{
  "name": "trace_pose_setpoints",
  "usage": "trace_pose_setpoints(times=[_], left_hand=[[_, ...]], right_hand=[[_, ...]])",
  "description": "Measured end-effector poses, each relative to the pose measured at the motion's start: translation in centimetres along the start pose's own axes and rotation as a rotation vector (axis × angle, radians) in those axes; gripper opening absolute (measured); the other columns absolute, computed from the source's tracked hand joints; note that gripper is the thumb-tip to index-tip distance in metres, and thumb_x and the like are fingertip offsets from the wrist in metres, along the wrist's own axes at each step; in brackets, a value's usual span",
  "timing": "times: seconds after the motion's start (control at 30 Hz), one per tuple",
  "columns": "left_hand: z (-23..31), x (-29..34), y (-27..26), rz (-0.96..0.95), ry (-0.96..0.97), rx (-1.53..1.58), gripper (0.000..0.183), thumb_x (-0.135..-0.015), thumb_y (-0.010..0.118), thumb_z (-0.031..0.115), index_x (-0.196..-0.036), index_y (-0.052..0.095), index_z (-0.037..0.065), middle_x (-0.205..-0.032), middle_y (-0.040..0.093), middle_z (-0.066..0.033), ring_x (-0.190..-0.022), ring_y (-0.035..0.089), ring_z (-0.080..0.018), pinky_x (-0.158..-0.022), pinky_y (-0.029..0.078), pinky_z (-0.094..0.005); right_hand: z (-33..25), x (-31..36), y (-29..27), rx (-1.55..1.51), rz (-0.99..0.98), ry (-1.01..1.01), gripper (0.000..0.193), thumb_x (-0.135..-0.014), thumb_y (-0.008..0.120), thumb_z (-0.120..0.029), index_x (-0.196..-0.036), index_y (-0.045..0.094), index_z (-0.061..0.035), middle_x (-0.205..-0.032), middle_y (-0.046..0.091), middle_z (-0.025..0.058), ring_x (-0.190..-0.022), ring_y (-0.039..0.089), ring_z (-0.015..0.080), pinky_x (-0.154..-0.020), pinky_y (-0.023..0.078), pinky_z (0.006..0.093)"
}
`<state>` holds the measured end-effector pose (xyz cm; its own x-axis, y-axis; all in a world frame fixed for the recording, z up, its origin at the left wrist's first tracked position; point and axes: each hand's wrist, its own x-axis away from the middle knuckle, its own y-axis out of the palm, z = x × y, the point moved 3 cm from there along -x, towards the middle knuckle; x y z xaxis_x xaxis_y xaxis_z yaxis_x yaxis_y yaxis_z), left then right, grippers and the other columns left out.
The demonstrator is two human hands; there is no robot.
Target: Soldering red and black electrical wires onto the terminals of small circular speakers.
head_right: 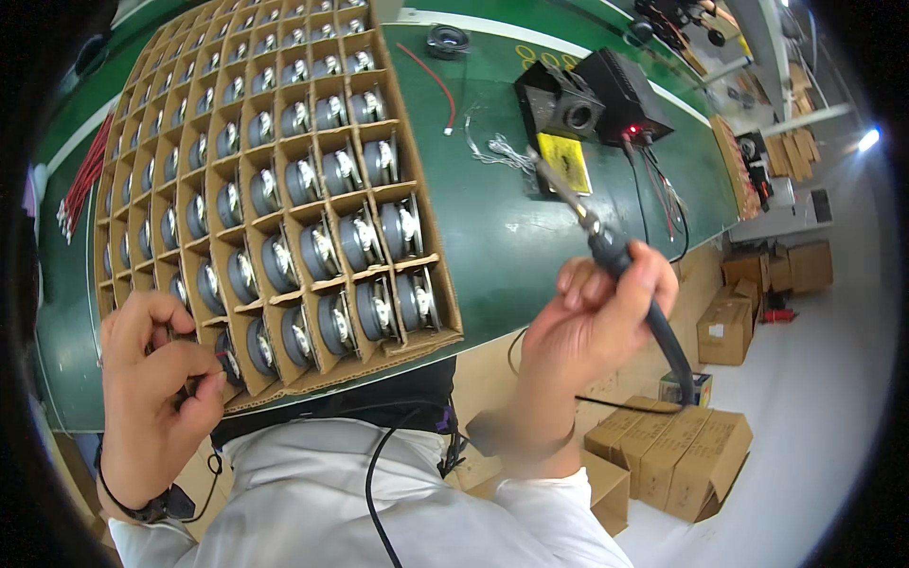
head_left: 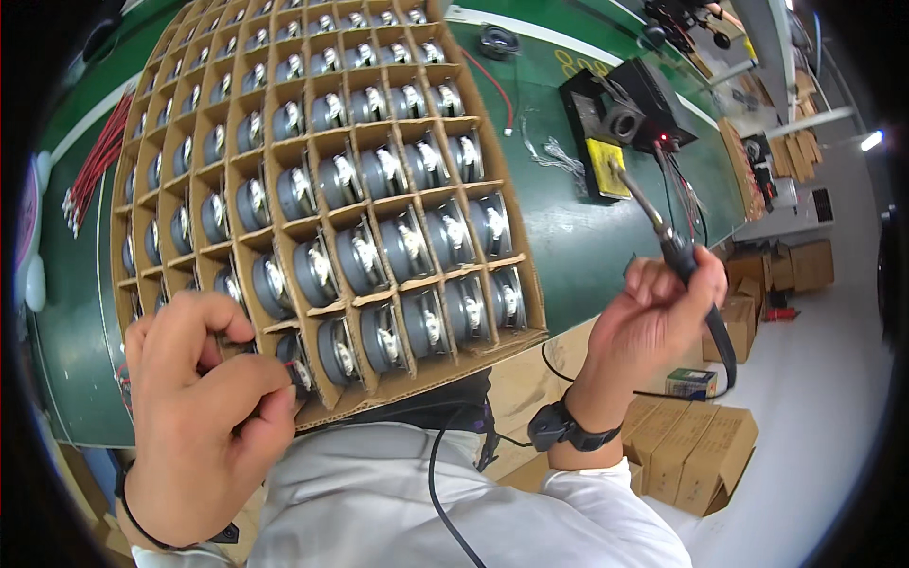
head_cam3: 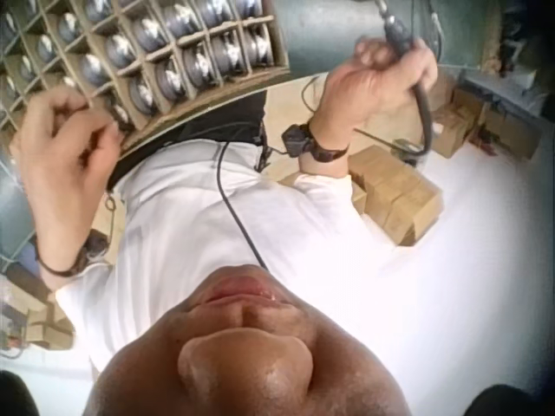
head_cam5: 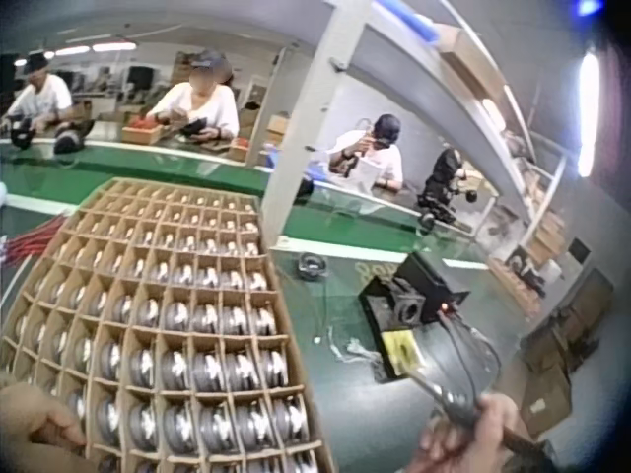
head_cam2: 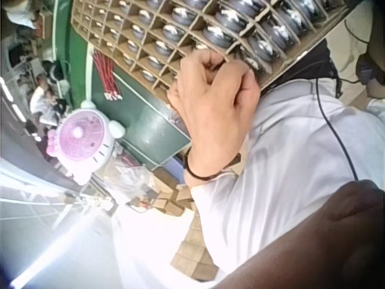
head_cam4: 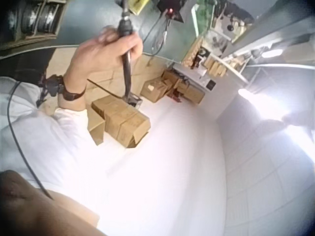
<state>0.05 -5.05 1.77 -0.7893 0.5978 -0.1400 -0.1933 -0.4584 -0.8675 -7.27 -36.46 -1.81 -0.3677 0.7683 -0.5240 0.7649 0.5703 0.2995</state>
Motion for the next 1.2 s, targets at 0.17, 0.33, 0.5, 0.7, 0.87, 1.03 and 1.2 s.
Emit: trace_pose_setpoints(times=[0.17,0.33,0.5,0.7,0.87,1.03,1.2], left_hand=[[0.7,0.0,0.3,-0.047,-0.107,0.009,0.017,-0.066,0.071,-0.002,-0.079,0.064,0.005,-0.105,0.050,-0.0092,-0.095,0.045,-0.0262,-0.086,0.039,-0.0354],[1.8,-0.1,-0.2,-0.077,-0.142,-0.012,0.017,-0.066,0.071,-0.003,-0.079,0.062,0.004,-0.107,0.049,-0.0102,-0.099,0.045,-0.0272,-0.087,0.039,-0.0355],[2.1,0.0,-0.3,-0.099,-0.121,-0.048,0.019,-0.068,0.071,-0.003,-0.083,0.062,0.004,-0.109,0.049,-0.0114,-0.101,0.046,-0.0283,-0.089,0.039,-0.0360],[1.8,0.0,-0.4,-0.106,-0.103,-0.040,0.020,-0.069,0.072,-0.003,-0.085,0.063,0.004,-0.112,0.050,-0.0123,-0.102,0.046,-0.0283,-0.090,0.039,-0.0363],[1.9,-0.2,-0.1,-0.067,-0.117,-0.010,0.018,-0.069,0.074,0.001,-0.085,0.066,0.006,-0.109,0.052,-0.0106,-0.094,0.048,-0.0262,-0.088,0.038,-0.0369],[0.5,0.1,-0.6,-0.116,-0.060,-0.016,0.017,-0.071,0.074,0.001,-0.085,0.067,0.007,-0.109,0.052,-0.0098,-0.097,0.049,-0.0273,-0.089,0.038,-0.0365],[-0.6,1.0,-0.7,-0.120,0.002,-0.028,0.018,-0.071,0.078,0.004,-0.087,0.069,0.009,-0.107,0.055,-0.0049,-0.083,0.051,-0.0202,-0.087,0.036,-0.0361]], right_hand=[[3.9,-2.7,-2.1,-0.017,0.114,0.215,0.027,-0.101,0.060,-0.024,-0.113,0.057,0.0001,-0.072,0.055,0.0036,-0.061,0.051,0.0090,-0.057,0.046,0.0272],[6.3,-3.4,-3.7,-0.116,0.095,0.364,0.025,-0.100,0.062,-0.022,-0.114,0.059,-0.0008,-0.073,0.056,0.0031,-0.062,0.051,0.0096,-0.060,0.046,0.0264],[7.1,-3.5,-4.1,-0.096,0.037,0.358,0.024,-0.102,0.059,-0.023,-0.114,0.058,-0.0024,-0.072,0.055,0.0027,-0.061,0.050,0.0091,-0.059,0.045,0.0259],[5.9,-3.7,-2.7,0.069,-0.175,0.233,0.025,-0.105,0.056,-0.023,-0.120,0.057,-0.0029,-0.084,0.064,0.0070,-0.068,0.058,0.0112,-0.064,0.050,0.0264],[5.8,-4.0,1.1,0.456,-0.665,-0.174,0.031,-0.094,0.065,0.001,-0.125,0.060,-0.0029,-0.105,0.069,0.0116,-0.092,0.068,0.0203,-0.083,0.052,0.0290],[7.2,-3.8,3.2,0.694,-0.865,-0.343,0.049,-0.086,0.055,0.015,-0.129,0.057,-0.0082,-0.113,0.064,0.0148,-0.100,0.067,0.0267,-0.088,0.052,0.0345],[6.6,-2.4,3.4,0.678,-0.843,-0.278,0.050,-0.089,0.058,0.017,-0.133,0.053,-0.0049,-0.139,0.059,0.0137,-0.094,0.067,0.0162,-0.086,0.053,0.0289]])
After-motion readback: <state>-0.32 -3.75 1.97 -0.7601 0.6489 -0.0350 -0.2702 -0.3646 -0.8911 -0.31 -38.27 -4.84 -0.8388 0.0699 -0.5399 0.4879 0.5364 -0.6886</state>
